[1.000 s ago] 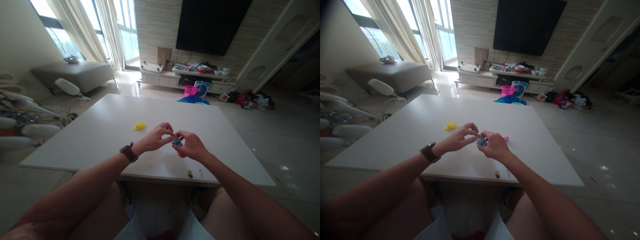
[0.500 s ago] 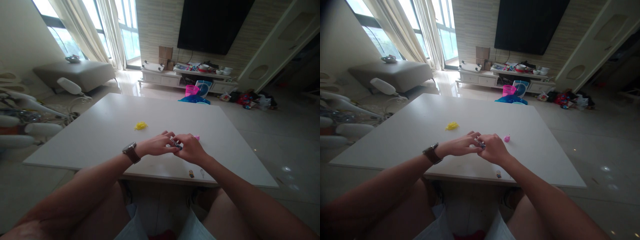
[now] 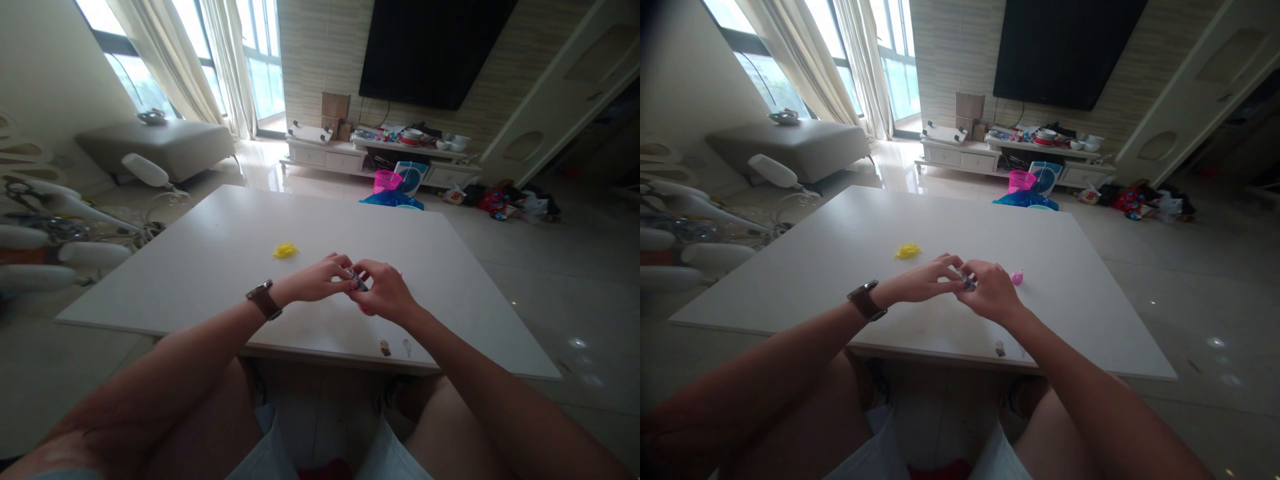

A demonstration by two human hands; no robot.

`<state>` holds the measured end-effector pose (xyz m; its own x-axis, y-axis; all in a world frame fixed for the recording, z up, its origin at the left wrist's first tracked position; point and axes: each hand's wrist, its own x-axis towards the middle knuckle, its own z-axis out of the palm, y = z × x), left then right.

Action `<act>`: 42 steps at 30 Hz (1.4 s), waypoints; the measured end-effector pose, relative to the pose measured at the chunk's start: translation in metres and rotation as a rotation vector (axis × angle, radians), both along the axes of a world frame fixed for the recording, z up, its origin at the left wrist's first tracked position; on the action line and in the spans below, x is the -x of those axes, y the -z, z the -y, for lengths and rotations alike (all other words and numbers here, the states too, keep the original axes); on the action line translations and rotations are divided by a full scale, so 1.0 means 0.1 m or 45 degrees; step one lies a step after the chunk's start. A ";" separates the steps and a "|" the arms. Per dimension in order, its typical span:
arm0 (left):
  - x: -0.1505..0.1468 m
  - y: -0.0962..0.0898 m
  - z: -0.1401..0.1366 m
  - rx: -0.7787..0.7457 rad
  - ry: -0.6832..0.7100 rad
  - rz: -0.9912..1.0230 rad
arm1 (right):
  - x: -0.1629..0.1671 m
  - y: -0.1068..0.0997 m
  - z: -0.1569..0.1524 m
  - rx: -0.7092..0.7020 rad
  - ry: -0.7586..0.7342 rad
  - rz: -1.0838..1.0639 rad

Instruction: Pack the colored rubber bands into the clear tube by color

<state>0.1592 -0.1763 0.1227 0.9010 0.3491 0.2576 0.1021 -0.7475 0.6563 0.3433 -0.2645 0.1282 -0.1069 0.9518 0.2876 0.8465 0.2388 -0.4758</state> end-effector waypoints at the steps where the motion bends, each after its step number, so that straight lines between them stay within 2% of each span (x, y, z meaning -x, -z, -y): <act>1: 0.00 0.00 -0.01 0.014 -0.018 0.034 | 0.00 -0.01 0.00 0.001 0.007 0.001; 5: -0.02 -0.01 -0.07 0.165 -0.091 0.166 | 0.01 -0.02 -0.01 0.012 0.028 0.009; 7: 0.01 0.01 -0.21 0.281 -0.197 0.240 | 0.01 -0.03 -0.01 0.012 0.057 0.024; 8: 0.04 0.03 -0.32 0.324 -0.297 0.291 | 0.01 -0.03 -0.01 0.009 0.075 0.032; 10: 0.15 0.13 -0.61 0.284 -0.602 0.341 | 0.01 -0.04 -0.02 0.002 0.105 0.042; 12: 0.34 0.28 -0.92 0.164 -0.937 0.177 | 0.00 -0.03 -0.02 0.004 0.120 0.042; 15: 0.63 0.56 -1.31 -0.004 -1.177 -0.138 | -0.01 -0.02 -0.03 0.003 0.122 0.058; 19: 0.81 0.88 -1.51 0.009 -1.197 -0.315 | -0.02 0.00 -0.03 -0.016 0.121 0.096; 23: 0.74 0.98 -1.51 -0.083 -1.206 -0.479 | -0.03 0.01 -0.04 -0.004 0.121 0.127; 26: 0.69 0.99 -1.51 -0.121 -1.249 -0.587 | -0.05 0.03 -0.04 0.005 0.110 0.135; 36: 0.71 0.96 -1.57 -0.174 -1.278 -0.618 | -0.14 0.06 -0.07 0.039 0.126 0.122; 39: 0.69 0.90 -1.59 -0.153 -1.281 -0.584 | -0.16 0.07 -0.10 0.059 0.141 0.121; 42: 0.70 0.81 -1.60 -0.052 -1.275 -0.500 | -0.18 0.08 -0.13 0.075 0.158 0.131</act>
